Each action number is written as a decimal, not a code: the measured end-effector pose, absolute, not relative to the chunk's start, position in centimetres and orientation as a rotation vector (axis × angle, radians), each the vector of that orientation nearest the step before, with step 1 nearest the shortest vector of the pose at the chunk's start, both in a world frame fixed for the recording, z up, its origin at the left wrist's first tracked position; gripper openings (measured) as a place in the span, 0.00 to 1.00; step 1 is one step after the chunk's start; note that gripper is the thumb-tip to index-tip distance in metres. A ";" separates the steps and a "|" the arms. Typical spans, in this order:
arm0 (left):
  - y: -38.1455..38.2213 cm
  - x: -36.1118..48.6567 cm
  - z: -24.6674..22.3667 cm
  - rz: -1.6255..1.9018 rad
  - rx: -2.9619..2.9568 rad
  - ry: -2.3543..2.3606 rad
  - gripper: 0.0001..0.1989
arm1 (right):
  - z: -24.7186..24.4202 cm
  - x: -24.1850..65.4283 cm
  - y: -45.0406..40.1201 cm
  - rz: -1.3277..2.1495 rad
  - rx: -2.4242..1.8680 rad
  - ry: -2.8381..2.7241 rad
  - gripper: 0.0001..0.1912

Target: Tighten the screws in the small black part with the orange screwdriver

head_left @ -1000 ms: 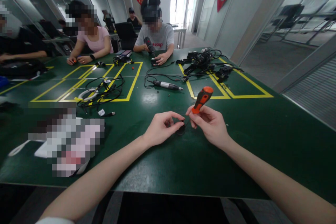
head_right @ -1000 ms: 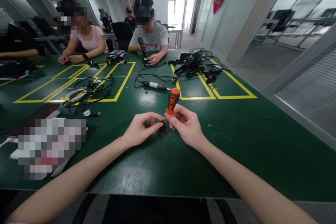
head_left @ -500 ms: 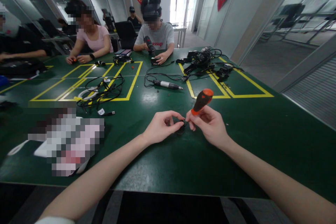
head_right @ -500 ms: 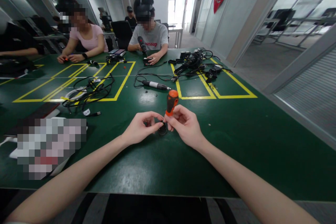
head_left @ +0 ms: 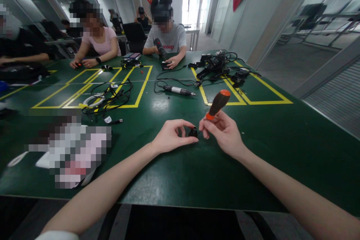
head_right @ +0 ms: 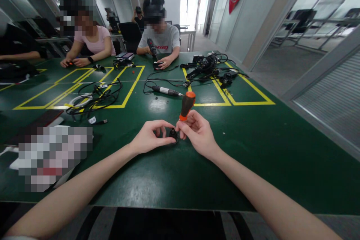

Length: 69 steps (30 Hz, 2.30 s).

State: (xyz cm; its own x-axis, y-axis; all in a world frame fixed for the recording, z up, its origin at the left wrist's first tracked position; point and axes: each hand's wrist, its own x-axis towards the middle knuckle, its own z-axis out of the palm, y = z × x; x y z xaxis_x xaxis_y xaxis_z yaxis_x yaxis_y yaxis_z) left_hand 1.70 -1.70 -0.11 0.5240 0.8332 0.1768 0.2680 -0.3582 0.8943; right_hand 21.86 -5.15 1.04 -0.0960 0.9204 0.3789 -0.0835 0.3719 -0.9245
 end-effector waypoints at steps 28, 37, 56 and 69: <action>0.4 1.2 -0.8 0.607 1.553 0.814 0.17 | 0.9 21.8 -5.1 1.095 -0.813 -1.404 0.20; 0.5 1.1 -0.6 0.570 1.567 0.837 0.18 | 1.1 21.8 -5.1 1.074 -0.818 -1.424 0.20; 0.4 1.0 -0.9 0.572 1.598 0.783 0.30 | 1.3 21.8 -5.0 1.072 -0.853 -1.405 0.21; 0.6 1.1 -0.9 0.578 1.532 0.823 0.19 | 1.1 21.9 -5.1 1.039 -0.872 -1.417 0.20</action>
State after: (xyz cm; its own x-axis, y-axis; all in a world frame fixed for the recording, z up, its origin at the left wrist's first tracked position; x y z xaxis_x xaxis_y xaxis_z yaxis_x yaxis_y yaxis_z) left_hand 1.13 0.60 -0.87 0.6207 0.7774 -0.1021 0.1683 -0.0049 0.9857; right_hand 21.93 -5.13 1.08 -0.1083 0.9331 0.3430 -0.0461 0.3400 -0.9393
